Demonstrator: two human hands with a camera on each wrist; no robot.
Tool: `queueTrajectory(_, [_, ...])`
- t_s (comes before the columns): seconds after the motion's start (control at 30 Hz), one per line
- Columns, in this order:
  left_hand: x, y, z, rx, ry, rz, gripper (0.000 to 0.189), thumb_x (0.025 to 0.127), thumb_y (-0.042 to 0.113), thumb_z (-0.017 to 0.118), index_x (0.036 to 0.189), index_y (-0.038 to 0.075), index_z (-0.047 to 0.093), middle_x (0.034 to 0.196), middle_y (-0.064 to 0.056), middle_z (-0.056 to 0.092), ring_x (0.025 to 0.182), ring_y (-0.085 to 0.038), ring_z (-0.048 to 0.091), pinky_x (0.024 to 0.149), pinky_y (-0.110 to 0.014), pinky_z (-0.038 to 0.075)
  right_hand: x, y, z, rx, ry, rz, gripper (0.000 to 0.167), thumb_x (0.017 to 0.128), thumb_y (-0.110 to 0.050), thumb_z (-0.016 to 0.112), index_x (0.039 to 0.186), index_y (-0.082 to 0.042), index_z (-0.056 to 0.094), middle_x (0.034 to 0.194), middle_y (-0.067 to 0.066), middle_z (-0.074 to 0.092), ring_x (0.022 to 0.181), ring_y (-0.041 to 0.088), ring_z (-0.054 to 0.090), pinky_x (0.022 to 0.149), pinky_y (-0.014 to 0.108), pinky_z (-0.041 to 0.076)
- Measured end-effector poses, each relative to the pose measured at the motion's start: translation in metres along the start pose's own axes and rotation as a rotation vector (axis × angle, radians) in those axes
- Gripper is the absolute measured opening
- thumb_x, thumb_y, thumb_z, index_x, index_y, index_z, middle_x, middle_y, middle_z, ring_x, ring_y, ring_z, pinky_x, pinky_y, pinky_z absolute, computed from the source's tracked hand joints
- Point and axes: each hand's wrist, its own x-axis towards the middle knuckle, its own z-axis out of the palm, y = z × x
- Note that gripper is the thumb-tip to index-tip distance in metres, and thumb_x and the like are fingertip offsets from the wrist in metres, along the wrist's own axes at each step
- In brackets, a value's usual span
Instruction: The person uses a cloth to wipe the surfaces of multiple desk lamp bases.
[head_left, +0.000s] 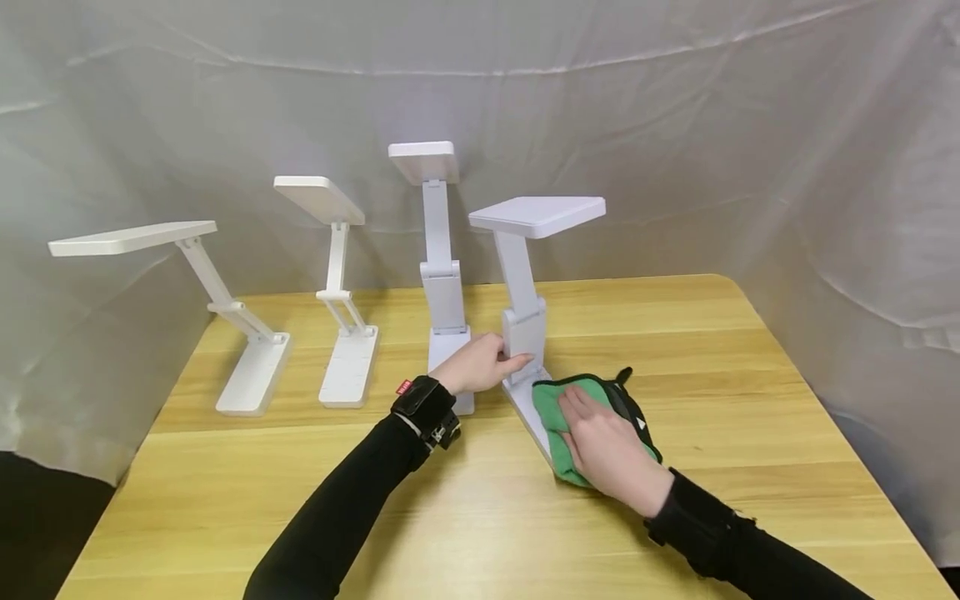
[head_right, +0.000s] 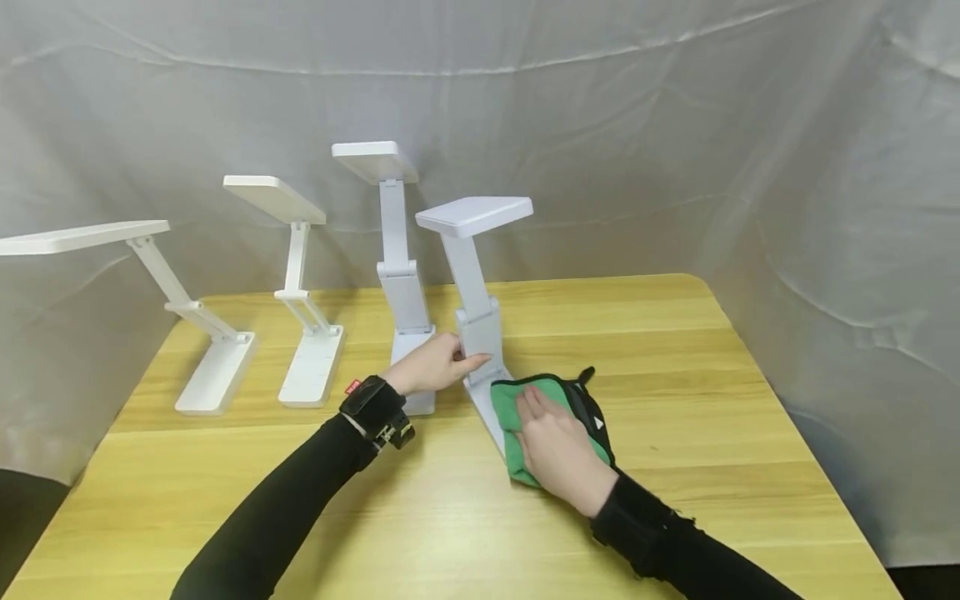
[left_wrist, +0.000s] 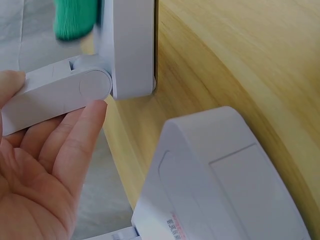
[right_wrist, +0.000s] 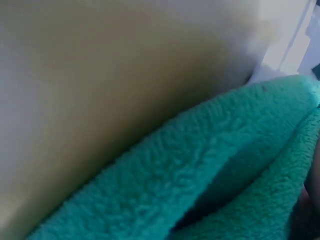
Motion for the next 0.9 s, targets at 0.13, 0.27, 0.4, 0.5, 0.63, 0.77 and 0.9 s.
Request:
queueTrajectory(0.13, [-0.002,0.0,0.0,0.004,0.004,-0.01,0.043,0.102,0.037,0.058,0.123,0.0,0.069,0.116,-0.016,0.075,0.086,-0.018,0.07,0.073,-0.026,0.057,-0.015,-0.006,-0.003,-0.008,-0.009,-0.054,0.051,0.086,-0.014,0.078,0.129,0.01,0.062,0.133,0.026,0.064,0.126,0.037,0.063,0.1,0.047,0.055])
queueTrajectory(0.27, [-0.001,0.0,0.002,0.0,-0.003,0.001,0.043,0.103,0.036,0.057,0.126,0.001,0.067,0.118,-0.016,0.075,0.094,-0.02,0.073,0.08,-0.028,0.059,-0.011,-0.015,-0.002,0.048,-0.053,-0.118,0.051,0.089,-0.014,0.075,0.132,0.009,0.06,0.138,0.026,0.061,0.131,0.037,0.059,0.105,0.047,0.053])
queueTrajectory(0.4, [-0.001,0.001,0.003,-0.018,-0.008,0.014,0.045,0.103,0.036,0.057,0.13,0.001,0.064,0.123,-0.017,0.073,0.106,-0.026,0.073,0.089,-0.033,0.06,0.006,-0.014,0.003,0.088,-0.052,-0.121,0.05,0.092,-0.016,0.072,0.134,0.009,0.058,0.14,0.028,0.059,0.131,0.038,0.058,0.104,0.047,0.053])
queueTrajectory(0.5, [-0.001,0.0,0.002,-0.025,0.005,0.003,0.045,0.103,0.037,0.057,0.129,0.001,0.065,0.121,-0.017,0.073,0.103,-0.025,0.073,0.086,-0.033,0.06,0.015,-0.008,0.005,0.08,-0.024,-0.075,0.049,0.094,-0.017,0.07,0.133,0.009,0.059,0.138,0.028,0.06,0.129,0.039,0.06,0.1,0.048,0.055])
queueTrajectory(0.63, [-0.002,-0.002,0.0,-0.02,0.022,-0.011,0.044,0.102,0.037,0.058,0.126,0.001,0.067,0.118,-0.016,0.074,0.095,-0.02,0.072,0.079,-0.029,0.059,0.008,0.0,0.002,0.045,-0.02,-0.018,0.049,0.093,-0.018,0.071,0.133,0.008,0.059,0.137,0.026,0.062,0.128,0.038,0.061,0.095,0.048,0.058])
queueTrajectory(0.77, [-0.004,-0.001,0.0,-0.013,0.022,-0.008,0.044,0.102,0.037,0.058,0.125,0.001,0.067,0.118,-0.016,0.075,0.094,-0.019,0.071,0.08,-0.028,0.058,-0.009,-0.001,-0.002,0.013,-0.03,-0.04,0.05,0.09,-0.017,0.074,0.131,0.008,0.061,0.137,0.025,0.062,0.128,0.037,0.061,0.098,0.047,0.056])
queueTrajectory(0.9, [-0.002,0.001,0.002,-0.015,0.019,0.007,0.043,0.103,0.036,0.057,0.128,0.002,0.066,0.12,-0.016,0.074,0.099,-0.021,0.072,0.085,-0.031,0.059,-0.011,-0.009,-0.003,0.014,-0.038,-0.101,0.049,0.09,-0.017,0.074,0.13,0.009,0.061,0.136,0.025,0.063,0.13,0.036,0.06,0.104,0.047,0.053])
